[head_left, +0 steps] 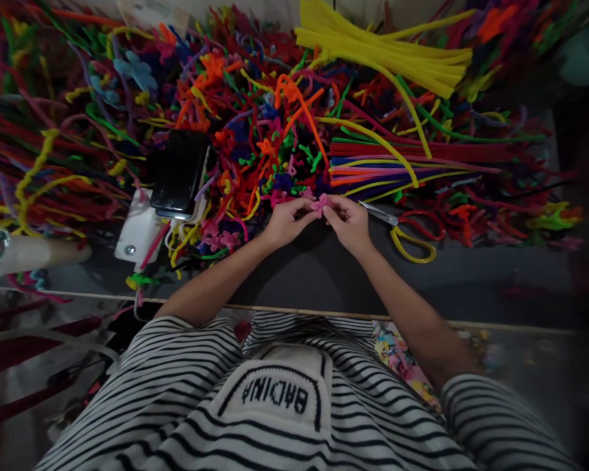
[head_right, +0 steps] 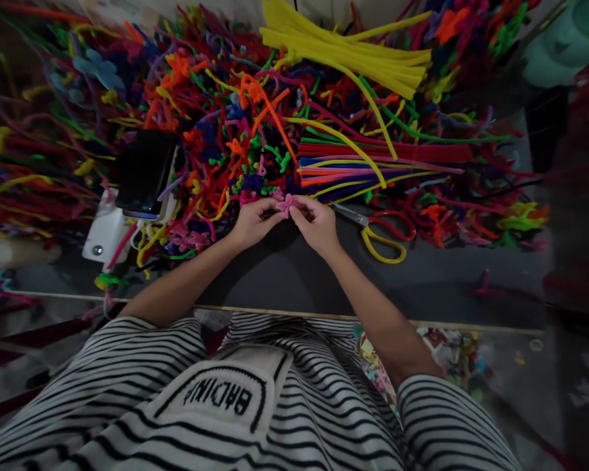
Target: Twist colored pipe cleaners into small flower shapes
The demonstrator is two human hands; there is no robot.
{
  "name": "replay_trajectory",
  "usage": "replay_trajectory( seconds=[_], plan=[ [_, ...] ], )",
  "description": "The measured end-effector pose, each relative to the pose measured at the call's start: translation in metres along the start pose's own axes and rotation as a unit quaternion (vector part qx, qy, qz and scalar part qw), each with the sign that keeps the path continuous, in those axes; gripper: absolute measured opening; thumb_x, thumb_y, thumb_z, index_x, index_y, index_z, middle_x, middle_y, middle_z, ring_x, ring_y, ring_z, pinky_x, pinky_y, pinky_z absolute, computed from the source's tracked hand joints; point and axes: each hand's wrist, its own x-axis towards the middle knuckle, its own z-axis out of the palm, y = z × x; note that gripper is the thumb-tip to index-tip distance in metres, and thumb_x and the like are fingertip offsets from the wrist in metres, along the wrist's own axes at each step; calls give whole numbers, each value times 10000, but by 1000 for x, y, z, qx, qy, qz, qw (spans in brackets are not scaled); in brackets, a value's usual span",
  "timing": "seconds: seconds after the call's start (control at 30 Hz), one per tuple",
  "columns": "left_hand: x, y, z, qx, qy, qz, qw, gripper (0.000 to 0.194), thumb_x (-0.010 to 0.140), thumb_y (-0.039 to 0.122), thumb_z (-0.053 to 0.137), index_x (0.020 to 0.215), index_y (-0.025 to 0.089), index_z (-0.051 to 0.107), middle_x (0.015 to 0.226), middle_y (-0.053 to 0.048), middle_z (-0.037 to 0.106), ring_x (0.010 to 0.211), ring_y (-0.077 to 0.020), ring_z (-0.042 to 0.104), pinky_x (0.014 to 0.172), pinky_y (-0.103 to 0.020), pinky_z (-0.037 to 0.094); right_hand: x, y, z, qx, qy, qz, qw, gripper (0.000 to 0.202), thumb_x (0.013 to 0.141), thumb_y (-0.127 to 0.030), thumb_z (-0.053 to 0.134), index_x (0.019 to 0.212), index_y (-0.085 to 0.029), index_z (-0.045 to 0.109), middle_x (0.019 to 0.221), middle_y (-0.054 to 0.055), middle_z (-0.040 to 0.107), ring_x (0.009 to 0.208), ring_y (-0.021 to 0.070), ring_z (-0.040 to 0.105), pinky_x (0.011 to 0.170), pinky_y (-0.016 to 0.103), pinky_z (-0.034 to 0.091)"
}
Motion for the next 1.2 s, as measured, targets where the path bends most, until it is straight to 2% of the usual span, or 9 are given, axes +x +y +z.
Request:
replay_trajectory(
  seconds=[0.13,0.33,0.53,0.63,0.73,0.83,1.03,1.13,1.2],
  plan=[
    [1,-1,0,-13,0,6,1000,521,938,676,673,953,159,732,877,-53,739,748,-113,648,683,-221,531,-3,-1,5,11,39,17,999,534,802,-702,784,1052,-231,797,880,40,794,719,164,689,623,311,589],
    [4,-3,3,-4,-8,-6,1000,520,911,676,707,976,161,733,790,-26,705,630,-93,579,590,-207,467,0,-4,0,43,23,19,999,553,750,-696,827,1030,-221,780,853,36,782,660,148,676,597,308,608],
    [5,-3,4,50,-10,18,999,419,889,551,782,1036,160,745,907,-48,778,742,-121,669,666,-226,519,4,1,0,41,34,2,999,577,738,-721,832,1019,-219,783,835,31,776,643,138,674,581,289,606],
    [5,-2,2,82,-14,45,995,337,955,485,728,1071,168,746,973,-56,793,836,-136,706,755,-247,548,7,4,0,33,28,-20,999,589,736,-722,837,1019,-209,790,846,39,776,636,132,665,567,278,598],
    [8,-1,2,95,3,67,993,348,1025,491,618,978,173,751,910,-45,785,797,-122,690,736,-240,524,9,2,-1,3,16,-37,999,565,755,-719,823,997,-210,797,831,38,764,659,135,670,594,277,604],
    [11,-3,3,87,18,81,993,419,1017,559,604,910,177,738,836,-42,762,720,-113,655,667,-235,486,9,-2,-4,-15,6,-43,999,536,728,-699,851,930,-205,803,802,32,749,676,142,669,602,279,602],
    [13,-7,6,124,-6,66,990,397,995,530,626,804,187,684,691,-3,678,610,-109,586,594,-246,442,7,-6,-11,-4,-22,-43,999,466,680,-598,919,899,-198,828,746,9,744,574,105,603,545,264,569],
    [13,-7,6,110,7,65,992,335,992,517,644,984,187,698,870,-32,753,766,-134,694,698,-250,526,9,-7,-14,11,-26,-38,999,441,669,-550,937,916,-198,838,730,-4,743,537,83,578,533,253,555],
    [13,-7,6,79,3,68,995,380,970,533,686,1139,192,682,1037,-60,780,920,-154,741,787,-256,563,11,-7,-16,12,-46,-27,999,420,680,-533,934,909,-196,836,720,-5,739,537,81,586,529,246,547]
  ],
)
